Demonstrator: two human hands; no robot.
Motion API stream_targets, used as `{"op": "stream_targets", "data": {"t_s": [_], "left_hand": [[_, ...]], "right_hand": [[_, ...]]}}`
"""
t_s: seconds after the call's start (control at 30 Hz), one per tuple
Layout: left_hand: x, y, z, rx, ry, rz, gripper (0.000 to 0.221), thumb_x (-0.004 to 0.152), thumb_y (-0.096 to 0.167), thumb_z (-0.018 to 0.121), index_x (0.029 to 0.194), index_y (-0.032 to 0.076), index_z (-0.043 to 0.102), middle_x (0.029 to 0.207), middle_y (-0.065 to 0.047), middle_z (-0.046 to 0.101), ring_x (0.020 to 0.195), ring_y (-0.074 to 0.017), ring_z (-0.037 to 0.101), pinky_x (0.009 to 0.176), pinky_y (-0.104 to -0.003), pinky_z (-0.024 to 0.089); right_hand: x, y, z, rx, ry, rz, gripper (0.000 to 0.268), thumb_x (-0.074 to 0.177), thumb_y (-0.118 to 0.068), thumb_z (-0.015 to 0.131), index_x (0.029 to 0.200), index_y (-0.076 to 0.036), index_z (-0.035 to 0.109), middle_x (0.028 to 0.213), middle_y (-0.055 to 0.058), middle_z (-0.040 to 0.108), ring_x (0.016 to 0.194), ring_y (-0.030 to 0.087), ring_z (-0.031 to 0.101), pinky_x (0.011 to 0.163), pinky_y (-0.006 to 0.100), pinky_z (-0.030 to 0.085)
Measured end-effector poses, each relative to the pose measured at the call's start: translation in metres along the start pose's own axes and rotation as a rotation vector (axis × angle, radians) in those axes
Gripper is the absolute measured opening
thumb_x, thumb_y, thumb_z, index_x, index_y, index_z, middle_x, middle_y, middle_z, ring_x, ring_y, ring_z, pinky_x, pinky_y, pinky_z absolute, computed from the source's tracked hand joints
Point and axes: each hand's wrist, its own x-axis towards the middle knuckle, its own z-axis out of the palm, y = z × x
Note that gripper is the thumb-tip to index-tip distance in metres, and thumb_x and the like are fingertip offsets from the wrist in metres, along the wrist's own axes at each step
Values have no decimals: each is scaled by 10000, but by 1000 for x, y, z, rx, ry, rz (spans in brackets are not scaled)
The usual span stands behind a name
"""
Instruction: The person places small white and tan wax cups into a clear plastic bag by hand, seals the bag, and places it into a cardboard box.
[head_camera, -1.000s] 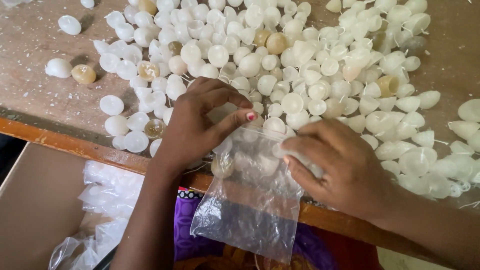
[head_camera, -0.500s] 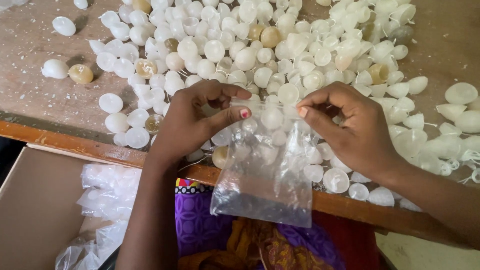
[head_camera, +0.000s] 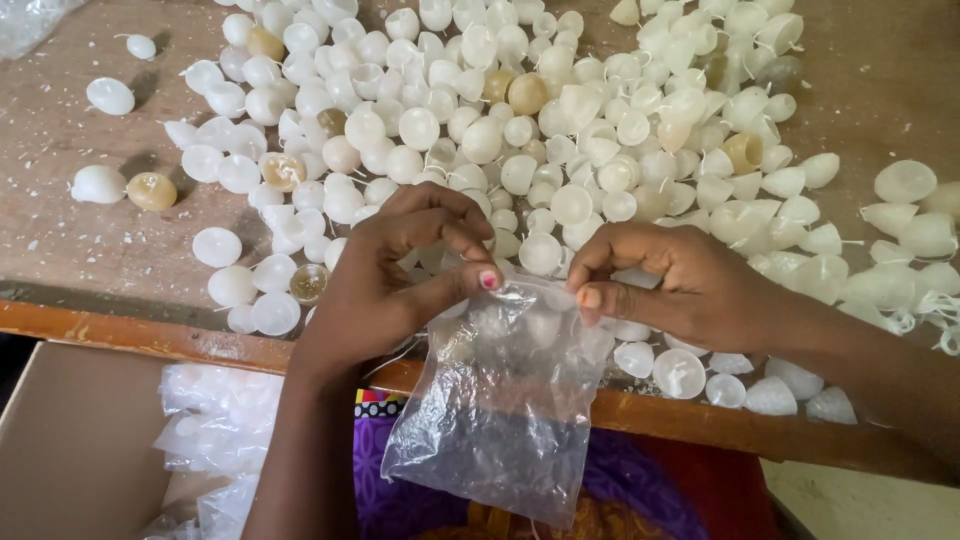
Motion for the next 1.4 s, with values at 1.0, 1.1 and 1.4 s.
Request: {"op": "stream_targets", "data": {"t_s": [1.0,1.1,1.4], "left_hand": [[4,2,22,210,-8,72,120,1042,150,584,1111,59,620,1072,-74,729,956,-218,757,815,-345,593],[6,5,20,171,-97,55,155,1019,151,603,1137,59,645,1082,-82,727,963,-217,754,823,-348,594],[5,-2,23,100,-65,42,225,1051,238,574,1193,80,649,1166,-72,777,970,-182,789,830,-337,634]], "right_hand": [[18,-10,-52,-1032,296,-43,393,888,-397,762,1118,-82,707,924,88,734,880,241,689,757,405,566],[14,-22,-53,-823,461,-139,340,1013,-364,685,1153,-54,692,1051,126,717,921,205,718,751,311,596],[13,-38,-30,-76,134,-121,352,1064,-328,525,1225,-73,706,1032,81,784,974,149,778,855,286,652]]}}
